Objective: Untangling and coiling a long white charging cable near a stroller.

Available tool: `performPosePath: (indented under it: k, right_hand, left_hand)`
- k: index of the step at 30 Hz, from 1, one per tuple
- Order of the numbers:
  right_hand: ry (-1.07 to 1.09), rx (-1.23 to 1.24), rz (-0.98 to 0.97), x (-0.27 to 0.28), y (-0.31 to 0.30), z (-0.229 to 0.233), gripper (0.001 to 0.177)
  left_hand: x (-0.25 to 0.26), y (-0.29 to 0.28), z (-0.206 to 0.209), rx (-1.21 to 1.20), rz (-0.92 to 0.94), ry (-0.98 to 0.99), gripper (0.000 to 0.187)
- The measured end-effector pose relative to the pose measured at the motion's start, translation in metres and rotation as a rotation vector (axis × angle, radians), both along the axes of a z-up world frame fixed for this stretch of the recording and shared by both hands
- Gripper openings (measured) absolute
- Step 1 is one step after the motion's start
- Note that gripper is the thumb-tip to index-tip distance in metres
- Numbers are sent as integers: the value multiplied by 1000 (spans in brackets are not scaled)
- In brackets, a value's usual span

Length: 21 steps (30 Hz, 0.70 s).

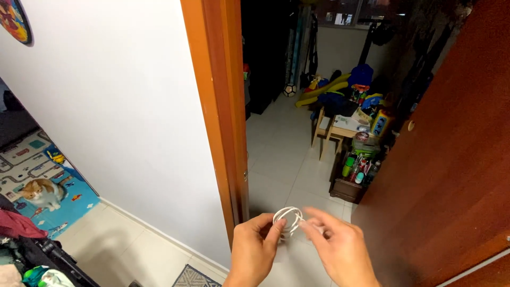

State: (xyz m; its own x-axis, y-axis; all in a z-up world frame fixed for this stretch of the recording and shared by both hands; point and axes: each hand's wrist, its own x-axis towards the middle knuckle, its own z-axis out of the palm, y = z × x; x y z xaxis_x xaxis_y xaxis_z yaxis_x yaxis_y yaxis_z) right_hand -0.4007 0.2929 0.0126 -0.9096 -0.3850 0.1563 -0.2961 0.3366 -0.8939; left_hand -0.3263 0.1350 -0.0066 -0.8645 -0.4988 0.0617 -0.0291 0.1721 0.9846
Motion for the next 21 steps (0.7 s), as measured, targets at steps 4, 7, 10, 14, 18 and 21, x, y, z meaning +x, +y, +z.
performPosePath:
  k: [4, 7, 10, 14, 18, 21]
  right_hand:
    - [412, 123, -65, 3, 0, -1, 22]
    - [466, 127, -30, 4, -3, -1, 17]
    - [489, 86, -8, 7, -4, 6, 15]
    - [801, 109, 35, 2, 3, 17, 17]
    - [1043, 155, 97, -10, 14, 29, 20]
    - [1112, 162, 81, -18, 23, 28, 21]
  left_hand:
    - [4, 8, 9, -229, 7, -56, 20]
    - [1, 13, 13, -301, 47, 35, 17]
    - [0, 14, 18, -199, -70, 181, 28]
    - [-2, 14, 19, -83, -83, 76, 21]
    - [1, 13, 23, 28, -66, 31, 21]
    - [3, 13, 37, 157, -105, -77, 21]
